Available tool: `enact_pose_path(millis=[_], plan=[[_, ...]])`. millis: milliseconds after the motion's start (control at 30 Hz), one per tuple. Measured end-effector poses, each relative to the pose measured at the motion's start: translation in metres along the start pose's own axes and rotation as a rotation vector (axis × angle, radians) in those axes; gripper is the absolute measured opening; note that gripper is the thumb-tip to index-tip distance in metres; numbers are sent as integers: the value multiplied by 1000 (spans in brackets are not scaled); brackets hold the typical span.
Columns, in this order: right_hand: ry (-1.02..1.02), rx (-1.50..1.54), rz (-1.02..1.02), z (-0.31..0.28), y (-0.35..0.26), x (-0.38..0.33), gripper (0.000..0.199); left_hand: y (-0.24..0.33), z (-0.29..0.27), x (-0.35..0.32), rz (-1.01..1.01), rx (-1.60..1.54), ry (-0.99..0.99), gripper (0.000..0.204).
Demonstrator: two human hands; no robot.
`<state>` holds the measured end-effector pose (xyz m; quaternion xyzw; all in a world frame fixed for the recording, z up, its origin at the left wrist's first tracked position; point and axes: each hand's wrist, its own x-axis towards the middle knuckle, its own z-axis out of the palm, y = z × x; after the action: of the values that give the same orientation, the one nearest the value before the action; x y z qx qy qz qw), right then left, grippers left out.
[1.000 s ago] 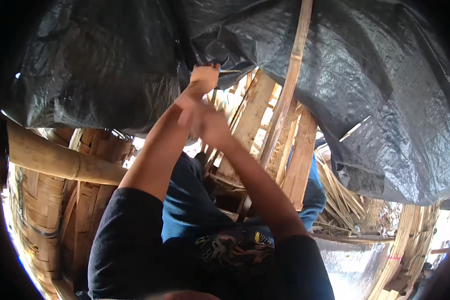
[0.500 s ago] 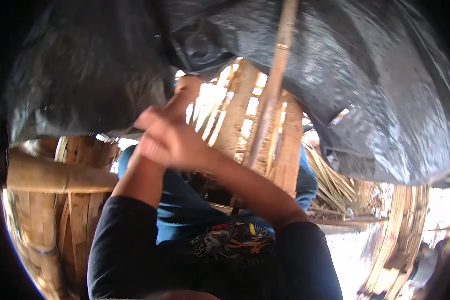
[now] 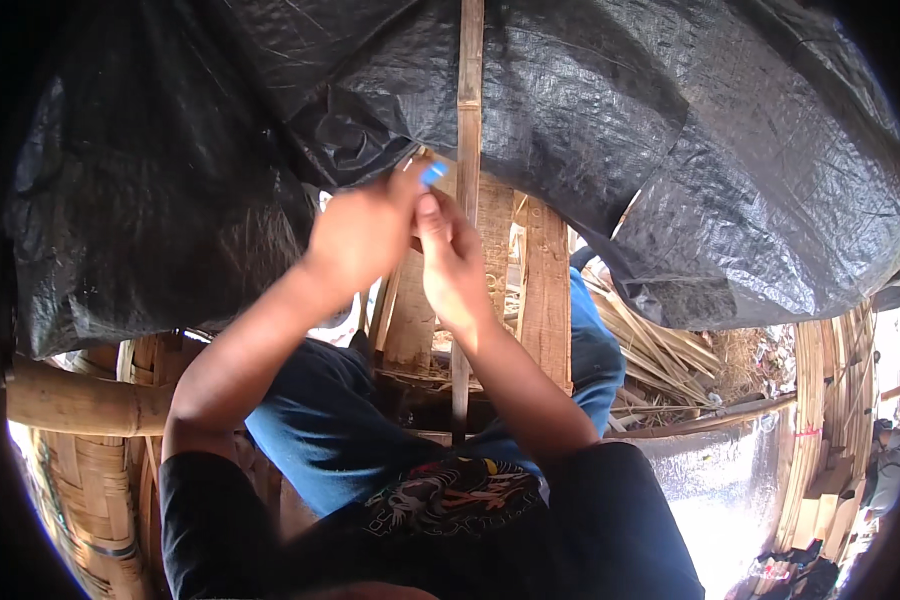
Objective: The person holds a long bamboo strip and scrapes along its length using a small knife.
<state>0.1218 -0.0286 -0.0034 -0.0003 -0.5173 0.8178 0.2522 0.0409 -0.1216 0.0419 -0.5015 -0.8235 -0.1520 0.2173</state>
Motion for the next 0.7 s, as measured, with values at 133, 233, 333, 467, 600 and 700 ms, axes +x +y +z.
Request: enact_pose_path(millis=[133, 233, 333, 467, 600, 700], plan=[[118, 144, -53, -24, -5, -3, 41, 41, 17, 5, 51, -87, -79, 54], [338, -117, -158, -78, 2, 6, 29, 34, 31, 9, 320, -311, -6, 68], [253, -301, -302, -100, -16, 13, 26, 10, 58, 20, 253, -321, 193, 53], [283, -472, -225, -145, -4, 29, 24, -17, 88, 48, -143, -693, 184, 38], [291, -1028, -154, -130, -3, 58, 29, -42, 120, 54, -248, -963, -219, 47], [184, -1273, -298, -108, -29, 89, 30, -32, 119, 54, -332, -1156, -390, 45]])
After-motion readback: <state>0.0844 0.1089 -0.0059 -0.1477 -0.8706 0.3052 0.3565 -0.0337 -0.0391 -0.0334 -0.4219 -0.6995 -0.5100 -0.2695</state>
